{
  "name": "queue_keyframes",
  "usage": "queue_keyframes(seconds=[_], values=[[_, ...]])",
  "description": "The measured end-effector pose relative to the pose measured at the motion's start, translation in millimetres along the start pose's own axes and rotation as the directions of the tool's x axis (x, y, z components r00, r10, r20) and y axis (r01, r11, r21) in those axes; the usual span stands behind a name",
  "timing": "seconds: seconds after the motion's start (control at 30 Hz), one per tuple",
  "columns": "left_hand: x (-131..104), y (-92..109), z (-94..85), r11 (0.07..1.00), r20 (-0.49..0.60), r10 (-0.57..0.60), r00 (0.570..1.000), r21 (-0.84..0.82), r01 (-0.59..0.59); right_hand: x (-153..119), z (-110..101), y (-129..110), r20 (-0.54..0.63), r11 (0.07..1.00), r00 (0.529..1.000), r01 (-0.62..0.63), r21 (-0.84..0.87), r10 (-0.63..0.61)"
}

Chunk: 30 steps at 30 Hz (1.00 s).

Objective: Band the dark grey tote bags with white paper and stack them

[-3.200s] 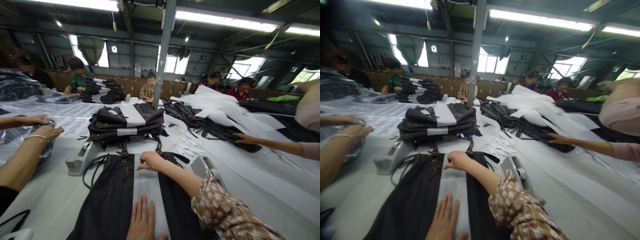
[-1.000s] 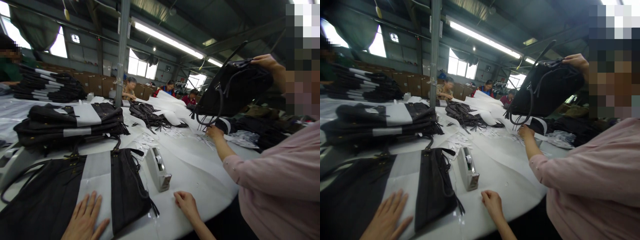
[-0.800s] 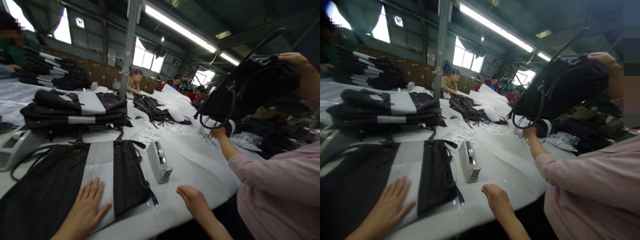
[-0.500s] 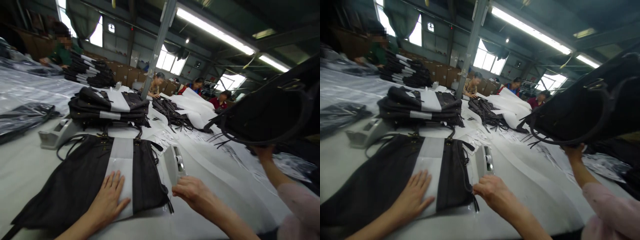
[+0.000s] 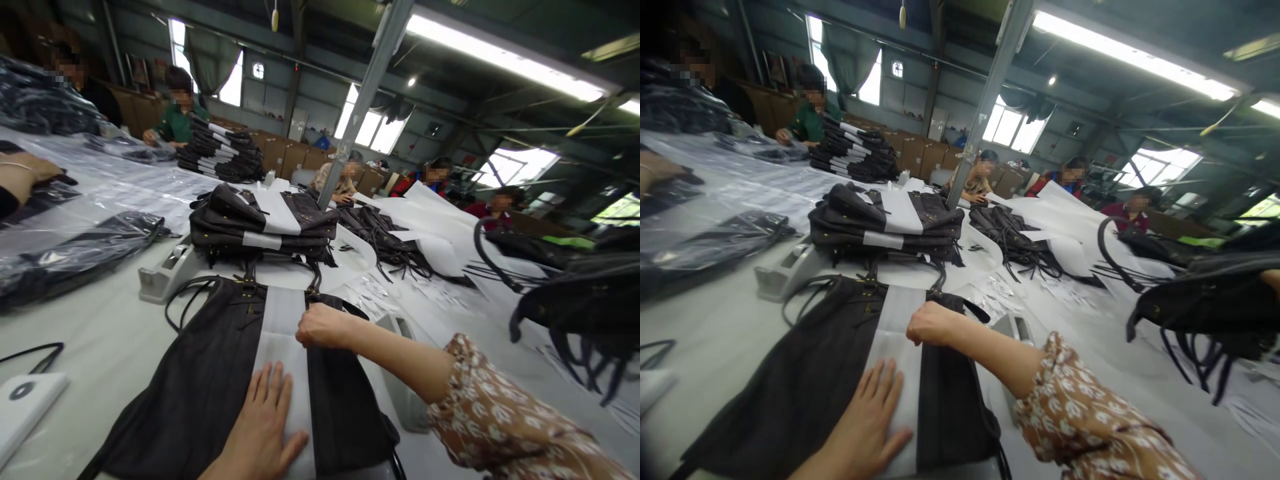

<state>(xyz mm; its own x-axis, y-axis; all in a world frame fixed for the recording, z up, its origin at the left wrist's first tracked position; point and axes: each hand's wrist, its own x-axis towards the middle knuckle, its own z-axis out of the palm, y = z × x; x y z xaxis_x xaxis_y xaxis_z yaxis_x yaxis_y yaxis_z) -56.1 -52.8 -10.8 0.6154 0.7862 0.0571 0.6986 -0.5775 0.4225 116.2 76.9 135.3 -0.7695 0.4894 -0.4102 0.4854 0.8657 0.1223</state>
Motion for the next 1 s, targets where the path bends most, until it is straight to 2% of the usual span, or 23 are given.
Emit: queue_keyframes(seconds=[0.27,0.43,0.5,0.57,0.67,0.77,0.83,0.9,1.0], values=[[4.6,-6.2,3.7,0.999,0.031,0.003,1.000,-0.052,-0.001,64.8,21.8,12.9,0.095,0.998,0.994,-0.042,-0.041,0.045],[7.0,-7.2,7.0,0.997,0.035,-0.007,0.999,-0.075,0.010,77.7,36.3,26.1,0.106,0.996,0.991,-0.082,-0.046,0.087],[7.6,-7.2,7.6,0.997,0.031,-0.011,0.999,-0.077,0.013,77.0,36.2,37.3,0.085,0.985,0.981,-0.172,-0.018,0.173],[8.3,-7.1,6.7,0.997,0.027,-0.005,1.000,-0.072,0.007,73.8,31.8,50.7,0.066,0.932,0.933,-0.357,0.054,0.354],[9.8,-7.4,3.4,0.999,0.054,0.002,0.999,-0.052,0.000,63.9,21.4,61.5,0.050,0.803,0.814,-0.580,0.135,0.579],[10.7,-8.8,3.7,0.999,0.070,0.009,0.998,-0.045,-0.006,50.3,22.8,41.6,0.017,0.746,0.758,-0.646,0.164,0.653],[10.4,-10.4,8.7,0.999,0.045,0.017,0.999,-0.043,-0.015,42.7,37.9,11.5,0.005,0.749,0.768,-0.626,0.218,0.640],[9.2,-12.0,16.5,1.000,0.001,0.015,1.000,-0.026,-0.015,38.2,61.3,-21.5,-0.027,0.765,0.805,-0.552,0.330,0.592],[7.3,-13.6,26.7,1.000,-0.054,0.010,0.998,0.021,-0.009,37.0,89.8,-52.7,-0.058,0.707,0.803,-0.486,0.514,0.594]])
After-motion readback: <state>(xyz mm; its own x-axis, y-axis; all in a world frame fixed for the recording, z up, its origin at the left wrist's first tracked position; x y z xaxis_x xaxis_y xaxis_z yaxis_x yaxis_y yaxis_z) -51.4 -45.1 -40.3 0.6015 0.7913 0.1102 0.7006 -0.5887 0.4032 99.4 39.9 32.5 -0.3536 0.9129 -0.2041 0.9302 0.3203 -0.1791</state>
